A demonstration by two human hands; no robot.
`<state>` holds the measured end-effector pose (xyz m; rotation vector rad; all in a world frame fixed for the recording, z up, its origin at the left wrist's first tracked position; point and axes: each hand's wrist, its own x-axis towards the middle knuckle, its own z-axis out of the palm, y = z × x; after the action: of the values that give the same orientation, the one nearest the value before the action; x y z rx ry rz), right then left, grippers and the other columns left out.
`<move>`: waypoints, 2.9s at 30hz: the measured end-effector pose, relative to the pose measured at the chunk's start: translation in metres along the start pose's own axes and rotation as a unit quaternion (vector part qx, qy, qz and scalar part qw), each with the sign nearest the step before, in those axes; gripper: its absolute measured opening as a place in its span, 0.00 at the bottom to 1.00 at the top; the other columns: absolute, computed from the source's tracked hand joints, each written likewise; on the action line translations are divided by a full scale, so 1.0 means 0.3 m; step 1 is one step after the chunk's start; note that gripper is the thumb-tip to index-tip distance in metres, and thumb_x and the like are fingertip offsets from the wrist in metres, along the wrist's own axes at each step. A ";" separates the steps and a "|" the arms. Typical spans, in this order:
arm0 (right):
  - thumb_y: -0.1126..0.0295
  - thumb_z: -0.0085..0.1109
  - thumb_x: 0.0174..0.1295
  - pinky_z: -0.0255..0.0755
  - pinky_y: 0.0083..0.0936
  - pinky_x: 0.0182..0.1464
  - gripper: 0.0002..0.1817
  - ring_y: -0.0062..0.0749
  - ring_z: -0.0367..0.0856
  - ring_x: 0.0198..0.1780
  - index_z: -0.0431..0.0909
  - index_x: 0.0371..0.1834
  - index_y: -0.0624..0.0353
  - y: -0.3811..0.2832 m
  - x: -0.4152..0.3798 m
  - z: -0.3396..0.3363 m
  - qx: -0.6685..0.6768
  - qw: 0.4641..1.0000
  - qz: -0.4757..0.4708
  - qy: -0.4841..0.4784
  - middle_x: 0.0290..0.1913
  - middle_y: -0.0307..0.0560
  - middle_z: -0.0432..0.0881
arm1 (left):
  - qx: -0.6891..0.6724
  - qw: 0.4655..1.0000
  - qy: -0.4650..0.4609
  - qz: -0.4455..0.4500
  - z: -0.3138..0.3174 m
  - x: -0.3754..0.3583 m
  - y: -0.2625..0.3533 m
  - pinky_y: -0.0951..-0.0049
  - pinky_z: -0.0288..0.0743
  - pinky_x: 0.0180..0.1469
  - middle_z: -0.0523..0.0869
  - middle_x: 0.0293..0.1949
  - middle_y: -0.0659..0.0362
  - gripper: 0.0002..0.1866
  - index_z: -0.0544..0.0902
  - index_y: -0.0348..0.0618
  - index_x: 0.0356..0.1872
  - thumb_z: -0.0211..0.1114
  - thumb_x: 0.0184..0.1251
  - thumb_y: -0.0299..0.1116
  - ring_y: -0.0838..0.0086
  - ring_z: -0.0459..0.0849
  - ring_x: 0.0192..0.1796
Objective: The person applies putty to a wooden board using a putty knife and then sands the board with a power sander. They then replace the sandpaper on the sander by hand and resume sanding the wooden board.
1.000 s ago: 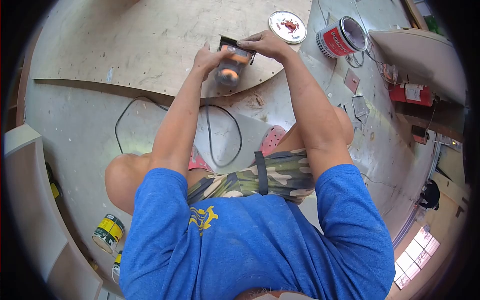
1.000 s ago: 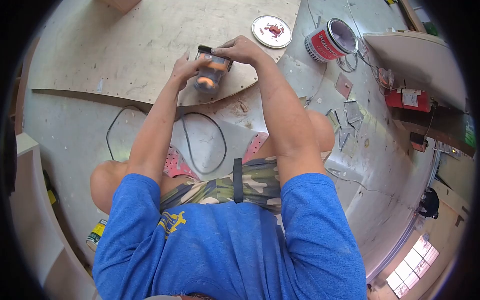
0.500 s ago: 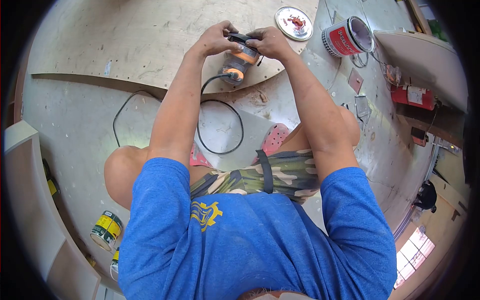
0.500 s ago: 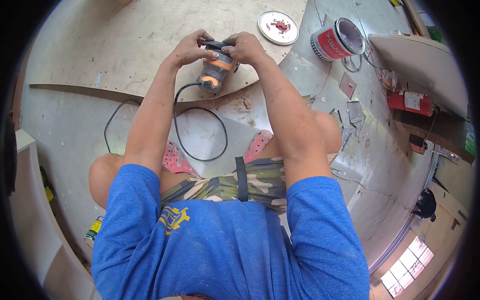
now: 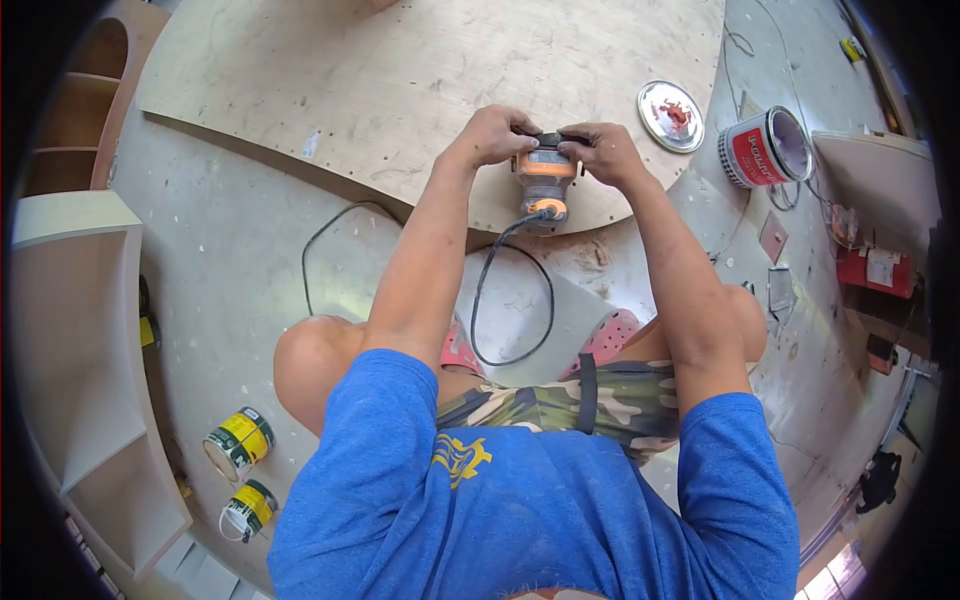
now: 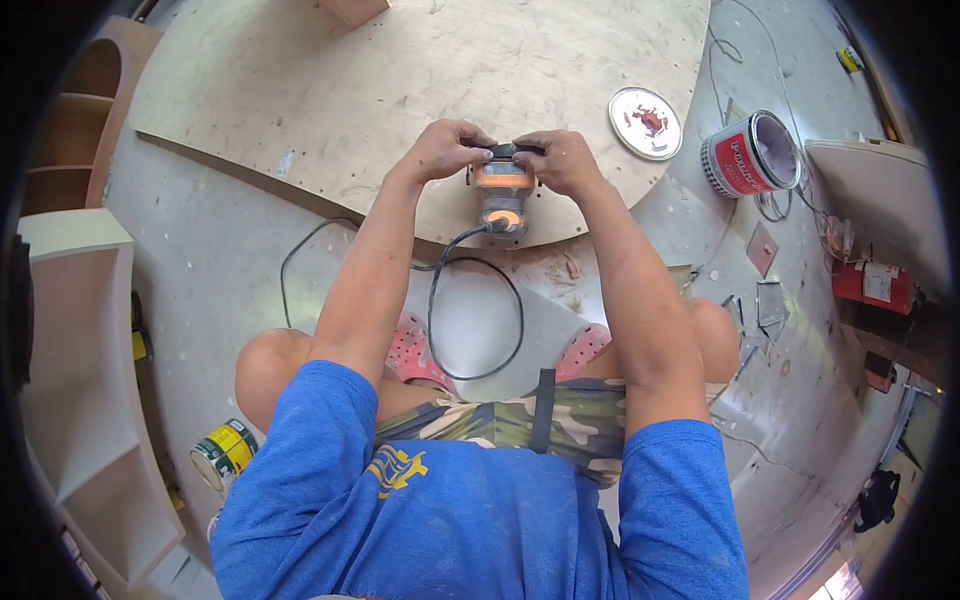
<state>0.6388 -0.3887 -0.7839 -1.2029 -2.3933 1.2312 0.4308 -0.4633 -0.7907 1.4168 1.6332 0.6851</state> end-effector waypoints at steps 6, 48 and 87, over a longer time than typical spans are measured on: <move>0.67 0.67 0.53 0.79 0.28 0.41 0.16 0.38 0.86 0.33 0.86 0.45 0.58 0.004 0.031 -0.002 0.050 0.997 0.048 -0.015 0.39 0.54 0.87 | -0.017 0.997 0.074 0.010 0.047 -0.003 -0.029 0.75 0.80 0.47 0.90 0.38 0.54 0.12 0.89 0.40 0.41 0.71 0.54 0.28 0.74 0.88 0.41; 0.76 0.64 0.55 0.80 0.28 0.49 0.13 0.35 0.87 0.43 0.85 0.45 0.59 0.051 -0.007 0.053 0.034 0.995 -0.087 0.028 0.45 0.51 0.87 | 0.334 0.924 0.005 0.186 0.000 -0.024 0.016 0.62 0.80 0.40 0.87 0.34 0.48 0.09 0.86 0.41 0.40 0.64 0.61 0.30 0.54 0.86 0.36; 0.60 0.63 0.58 0.78 0.38 0.45 0.11 0.45 0.83 0.41 0.85 0.42 0.46 -0.055 -0.026 0.116 -0.175 0.974 -0.099 0.110 0.40 0.48 0.83 | 0.160 0.972 -0.020 0.173 -0.090 -0.026 -0.063 0.67 0.80 0.40 0.89 0.33 0.53 0.09 0.86 0.39 0.38 0.68 0.57 0.30 0.63 0.88 0.36</move>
<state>0.6172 -0.4206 -0.7923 -1.0849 -2.5490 0.6009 0.3980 -0.4714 -0.7915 1.9672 1.5256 0.5976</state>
